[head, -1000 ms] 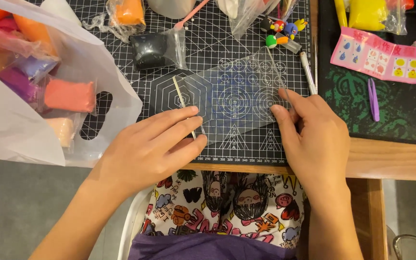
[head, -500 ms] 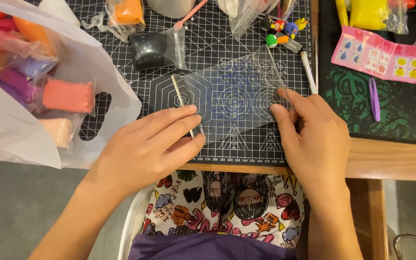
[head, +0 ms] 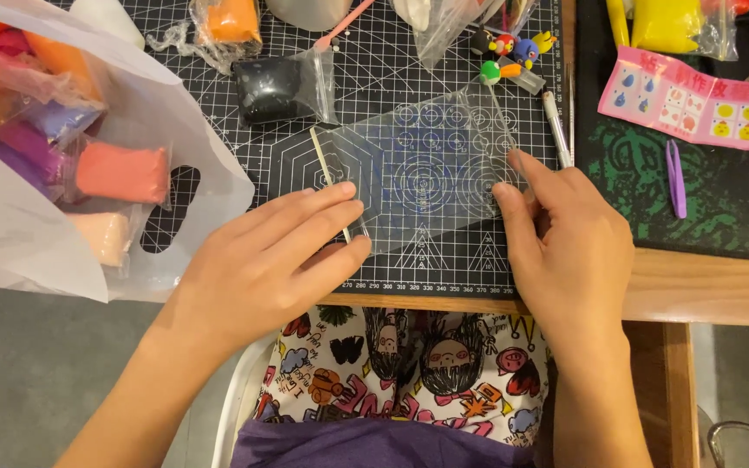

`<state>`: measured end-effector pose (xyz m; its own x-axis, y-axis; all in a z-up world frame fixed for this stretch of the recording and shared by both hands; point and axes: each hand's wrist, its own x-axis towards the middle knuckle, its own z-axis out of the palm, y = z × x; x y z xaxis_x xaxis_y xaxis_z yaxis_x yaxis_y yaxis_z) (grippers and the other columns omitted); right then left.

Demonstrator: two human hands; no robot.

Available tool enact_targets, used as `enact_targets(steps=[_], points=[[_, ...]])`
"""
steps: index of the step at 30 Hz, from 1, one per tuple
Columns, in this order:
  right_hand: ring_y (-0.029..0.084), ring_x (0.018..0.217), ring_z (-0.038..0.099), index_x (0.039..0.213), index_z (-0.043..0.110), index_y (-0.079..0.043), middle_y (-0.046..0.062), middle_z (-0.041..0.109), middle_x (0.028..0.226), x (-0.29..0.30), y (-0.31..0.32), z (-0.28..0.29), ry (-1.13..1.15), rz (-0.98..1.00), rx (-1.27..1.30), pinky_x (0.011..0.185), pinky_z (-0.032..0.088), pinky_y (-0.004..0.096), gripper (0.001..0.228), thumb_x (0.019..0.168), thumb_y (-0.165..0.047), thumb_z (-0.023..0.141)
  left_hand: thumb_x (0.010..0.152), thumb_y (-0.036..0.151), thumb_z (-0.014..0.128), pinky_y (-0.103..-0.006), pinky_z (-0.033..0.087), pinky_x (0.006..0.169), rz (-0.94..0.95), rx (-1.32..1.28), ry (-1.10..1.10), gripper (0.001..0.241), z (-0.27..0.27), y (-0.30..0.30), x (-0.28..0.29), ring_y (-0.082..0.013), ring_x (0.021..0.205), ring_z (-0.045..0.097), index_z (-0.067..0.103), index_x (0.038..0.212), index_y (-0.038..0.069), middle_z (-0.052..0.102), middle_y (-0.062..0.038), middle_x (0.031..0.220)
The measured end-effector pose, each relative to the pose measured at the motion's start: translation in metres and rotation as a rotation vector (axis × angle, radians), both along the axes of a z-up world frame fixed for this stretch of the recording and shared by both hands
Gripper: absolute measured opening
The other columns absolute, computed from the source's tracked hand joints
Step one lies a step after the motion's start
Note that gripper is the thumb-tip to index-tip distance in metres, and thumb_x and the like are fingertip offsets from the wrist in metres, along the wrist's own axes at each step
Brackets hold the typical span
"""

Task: The person holds a transparent acrylic sheet over a cutting mat and uses a craft knife to cut along a grid pattern. They rotate the sheet to cut different sections and occasionally lift it to inspect the progress.

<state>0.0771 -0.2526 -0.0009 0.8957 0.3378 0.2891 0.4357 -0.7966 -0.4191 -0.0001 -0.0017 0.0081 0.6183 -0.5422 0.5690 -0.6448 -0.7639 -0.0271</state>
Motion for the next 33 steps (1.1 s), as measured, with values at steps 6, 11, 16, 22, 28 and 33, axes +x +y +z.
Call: enact_targets(steps=[6, 11, 16, 22, 28, 33], points=[[0.022, 0.070, 0.058, 0.132, 0.066, -0.005, 0.003, 0.059, 0.083, 0.0016, -0.0005, -0.0034, 0.013, -0.014, -0.039, 0.058, 0.043, 0.039, 0.036, 0.102, -0.024, 0.059, 0.093, -0.002, 0.069, -0.0367, 0.059, 0.085, -0.003, 0.010, 0.013, 0.012, -0.0042, 0.0019, 0.0004, -0.0303, 0.109, 0.067, 0.063, 0.095, 0.008, 0.068, -0.014, 0.107], [0.023, 0.070, 0.058, 0.131, 0.067, -0.005, 0.003, 0.060, 0.083, 0.0021, -0.0008, -0.0048, -0.004, -0.019, -0.079, 0.056, 0.043, 0.039, 0.035, 0.102, -0.024, 0.059, 0.093, -0.002, 0.070, -0.0366, 0.059, 0.088, -0.010, 0.015, 0.008, 0.011, -0.0037, 0.0019, 0.0008, -0.0295, 0.108, 0.067, 0.064, 0.094, 0.007, 0.068, -0.015, 0.107], [0.024, 0.070, 0.059, 0.131, 0.068, -0.006, 0.004, 0.060, 0.083, 0.0023, -0.0007, -0.0045, -0.017, -0.023, -0.097, 0.055, 0.043, 0.041, 0.035, 0.102, -0.024, 0.060, 0.093, 0.000, 0.071, -0.0355, 0.059, 0.086, -0.008, 0.020, 0.007, 0.011, -0.0049, 0.0028, 0.0012, -0.0288, 0.108, 0.067, 0.064, 0.095, 0.008, 0.068, -0.014, 0.107], [0.026, 0.070, 0.058, 0.131, 0.067, -0.006, 0.004, 0.059, 0.083, 0.0021, -0.0004, -0.0045, -0.010, -0.024, -0.101, 0.056, 0.043, 0.042, 0.035, 0.103, -0.025, 0.058, 0.093, -0.003, 0.068, -0.0359, 0.060, 0.086, -0.015, 0.002, 0.021, 0.010, -0.0043, 0.0026, 0.0005, -0.0296, 0.109, 0.067, 0.064, 0.094, 0.006, 0.068, -0.015, 0.107], [0.029, 0.072, 0.060, 0.131, 0.067, -0.006, 0.005, 0.062, 0.088, 0.0004, 0.0021, -0.0012, 0.013, -0.050, -0.123, 0.054, 0.043, 0.044, 0.036, 0.102, -0.026, 0.056, 0.090, -0.010, 0.065, -0.0360, 0.058, 0.086, 0.014, 0.020, 0.114, 0.021, -0.0092, 0.0053, -0.0035, -0.0295, 0.117, 0.063, 0.064, 0.103, 0.006, 0.065, -0.013, 0.116], [0.031, 0.066, 0.061, 0.133, 0.067, -0.009, 0.003, 0.060, 0.086, -0.0022, 0.0025, -0.0020, -0.075, -0.086, -0.263, 0.042, 0.043, 0.045, 0.038, 0.104, -0.030, 0.055, 0.094, 0.017, 0.064, -0.0348, 0.051, 0.100, 0.047, 0.042, 0.151, 0.022, -0.0026, -0.0026, 0.0016, -0.0241, 0.113, 0.063, 0.070, 0.111, 0.004, 0.069, -0.010, 0.113]])
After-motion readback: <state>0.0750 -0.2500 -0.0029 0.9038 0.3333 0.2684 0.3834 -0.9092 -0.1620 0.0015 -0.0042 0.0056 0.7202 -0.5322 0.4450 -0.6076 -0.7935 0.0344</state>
